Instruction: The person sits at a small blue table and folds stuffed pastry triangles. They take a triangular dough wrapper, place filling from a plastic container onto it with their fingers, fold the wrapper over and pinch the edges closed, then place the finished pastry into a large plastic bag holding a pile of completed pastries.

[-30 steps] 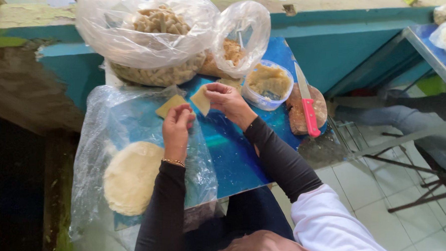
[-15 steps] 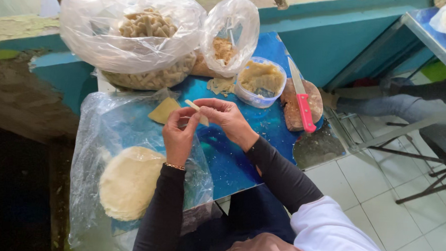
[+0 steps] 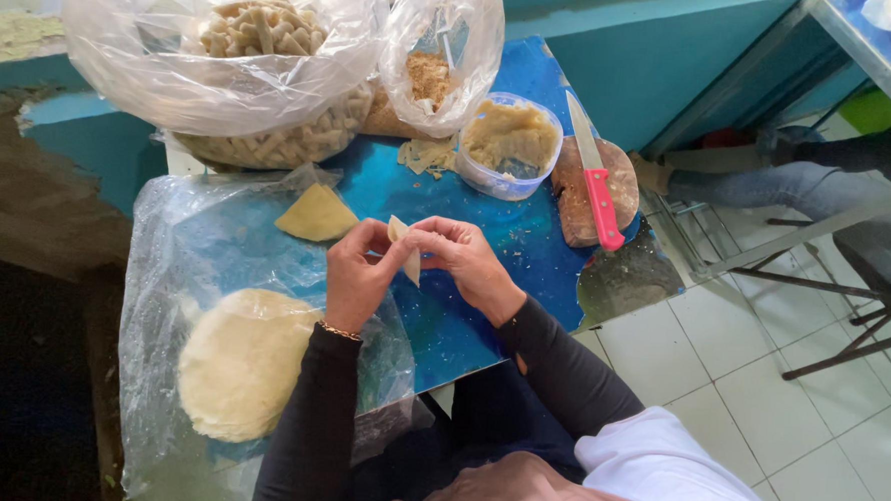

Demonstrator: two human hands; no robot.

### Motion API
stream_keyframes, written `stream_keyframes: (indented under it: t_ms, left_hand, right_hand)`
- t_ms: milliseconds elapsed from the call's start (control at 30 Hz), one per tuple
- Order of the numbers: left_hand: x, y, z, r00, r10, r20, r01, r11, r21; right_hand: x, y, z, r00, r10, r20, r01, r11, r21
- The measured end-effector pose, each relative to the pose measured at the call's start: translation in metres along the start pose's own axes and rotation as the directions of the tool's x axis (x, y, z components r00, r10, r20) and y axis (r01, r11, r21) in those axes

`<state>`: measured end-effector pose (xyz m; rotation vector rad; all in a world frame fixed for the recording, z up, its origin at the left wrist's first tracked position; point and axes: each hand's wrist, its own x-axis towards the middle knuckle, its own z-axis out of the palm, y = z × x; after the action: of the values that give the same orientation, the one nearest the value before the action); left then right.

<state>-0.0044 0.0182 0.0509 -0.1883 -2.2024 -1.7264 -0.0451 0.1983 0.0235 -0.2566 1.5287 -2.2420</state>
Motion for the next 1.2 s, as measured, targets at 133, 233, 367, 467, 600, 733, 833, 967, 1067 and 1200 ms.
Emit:
stream_keyframes:
  t_ms: [133, 233, 367, 467, 600, 733, 833, 967, 1067, 1200]
  left_hand:
    - [0.0, -0.013, 0.001, 0.984, -0.147, 0.096, 0.167, 0.954, -0.248]
    - [0.005, -0.022, -0.001, 0.962, -0.239, 0.129, 0.272, 0.843, -0.464]
    - [0.005, -0.029, -0.007, 0.95, -0.311, 0.023, 0.281, 0.824, -0.491]
    - [0.003, -0.028, -0.007, 0.949, -0.316, -0.018, 0.27, 0.837, -0.476]
    - [0.004, -0.023, -0.009, 0.945, -0.316, -0.085, 0.242, 0.851, -0.466]
    - [0.005, -0.022, -0.016, 0.944, -0.292, -0.152, 0.165, 0.82, -0.548]
    - [0.005, -0.027, -0.022, 0.934, -0.285, -0.213, 0.129, 0.828, -0.545]
    - [0.016, -0.033, -0.029, 0.913, -0.287, -0.291, 0.097, 0.844, -0.528]
    - [0.027, -0.036, -0.031, 0.9, -0.265, -0.346, 0.104, 0.901, -0.421]
    - [0.045, -0.044, -0.033, 0.883, -0.257, -0.392, 0.138, 0.942, -0.305]
  right_hand:
    - [-0.008, 0.0, -0.01, 0.996, 0.036, -0.085, -0.018, 0.978, 0.206]
    - [-0.014, -0.011, -0.026, 0.983, 0.044, -0.178, 0.006, 0.962, 0.272]
    - [-0.042, -0.016, -0.043, 0.915, -0.221, -0.336, 0.197, 0.975, -0.104]
    - [-0.062, -0.018, -0.046, 0.858, -0.371, -0.355, 0.261, 0.91, -0.321]
    - [-0.086, -0.034, -0.037, 0.78, -0.602, -0.171, 0.22, 0.519, -0.826]
    - [-0.116, -0.032, -0.007, 0.781, -0.499, 0.376, 0.411, -0.043, -0.911]
    - [-0.129, -0.026, 0.008, 0.764, -0.402, 0.505, 0.452, -0.225, -0.863]
    - [-0.134, -0.02, 0.011, 0.773, -0.493, 0.4, 0.397, -0.116, -0.91]
    - [-0.133, -0.016, 0.012, 0.773, -0.581, 0.255, 0.363, 0.074, -0.929]
    - [-0.134, -0.016, 0.009, 0.775, -0.613, 0.155, 0.338, 0.194, -0.921]
